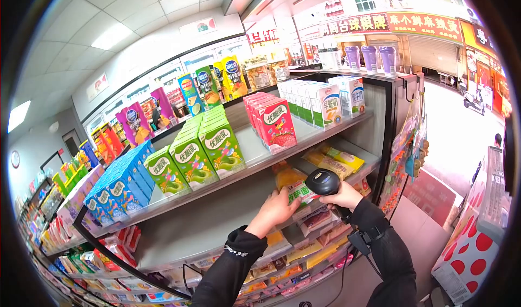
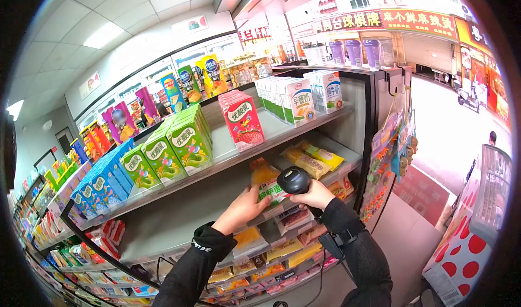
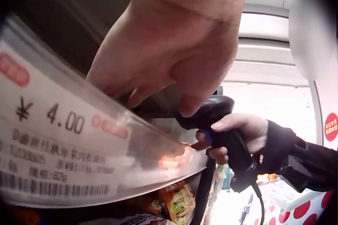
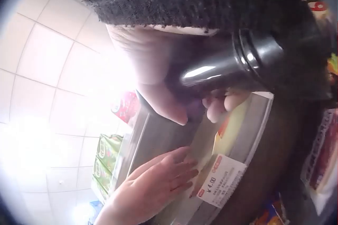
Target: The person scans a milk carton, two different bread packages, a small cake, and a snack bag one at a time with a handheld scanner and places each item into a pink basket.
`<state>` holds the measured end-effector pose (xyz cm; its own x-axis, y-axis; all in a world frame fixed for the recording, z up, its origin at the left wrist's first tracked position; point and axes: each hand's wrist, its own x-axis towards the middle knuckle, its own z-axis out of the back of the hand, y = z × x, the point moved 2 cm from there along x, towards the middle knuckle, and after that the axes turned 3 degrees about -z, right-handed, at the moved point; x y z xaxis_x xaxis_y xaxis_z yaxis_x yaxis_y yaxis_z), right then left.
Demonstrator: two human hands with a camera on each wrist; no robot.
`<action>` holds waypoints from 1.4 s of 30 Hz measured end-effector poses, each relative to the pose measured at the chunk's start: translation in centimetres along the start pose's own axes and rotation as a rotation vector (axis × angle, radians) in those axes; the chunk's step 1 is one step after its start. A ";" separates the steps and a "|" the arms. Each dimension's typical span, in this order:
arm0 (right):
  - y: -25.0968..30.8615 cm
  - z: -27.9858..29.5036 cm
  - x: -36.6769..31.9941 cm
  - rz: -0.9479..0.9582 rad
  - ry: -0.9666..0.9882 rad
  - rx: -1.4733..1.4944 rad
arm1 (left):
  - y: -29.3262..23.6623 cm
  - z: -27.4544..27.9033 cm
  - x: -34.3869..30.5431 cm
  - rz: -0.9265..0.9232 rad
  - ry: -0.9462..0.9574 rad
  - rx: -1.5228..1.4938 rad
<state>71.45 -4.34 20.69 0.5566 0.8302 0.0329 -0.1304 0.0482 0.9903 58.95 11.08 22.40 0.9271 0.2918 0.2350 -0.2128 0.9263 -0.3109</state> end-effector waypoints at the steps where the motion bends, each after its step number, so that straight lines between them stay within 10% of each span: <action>1: -0.3 0.2 0.4 0.017 0.023 -0.038 | 0.5 -0.4 0.6 -0.004 -0.003 0.003; 7: -0.3 0.4 0.8 -0.005 0.088 0.137 | 1.2 -0.2 1.0 0.019 0.244 -0.039; 16: 1.8 -1.8 -0.7 0.101 0.201 0.642 | 1.6 1.3 0.5 -0.046 0.100 -0.047; 32: 0.2 -4.2 -1.5 0.165 0.174 0.672 | 2.9 3.1 -0.7 -0.023 -0.209 -0.242; 42: -2.4 -6.5 -4.5 0.122 0.136 0.692 | 3.2 5.9 -6.4 -0.031 -0.155 -0.883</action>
<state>63.91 -4.61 17.29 0.4582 0.8711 0.1767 0.3898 -0.3756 0.8408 50.50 13.56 25.28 0.8631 0.3575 0.3567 0.1858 0.4321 -0.8825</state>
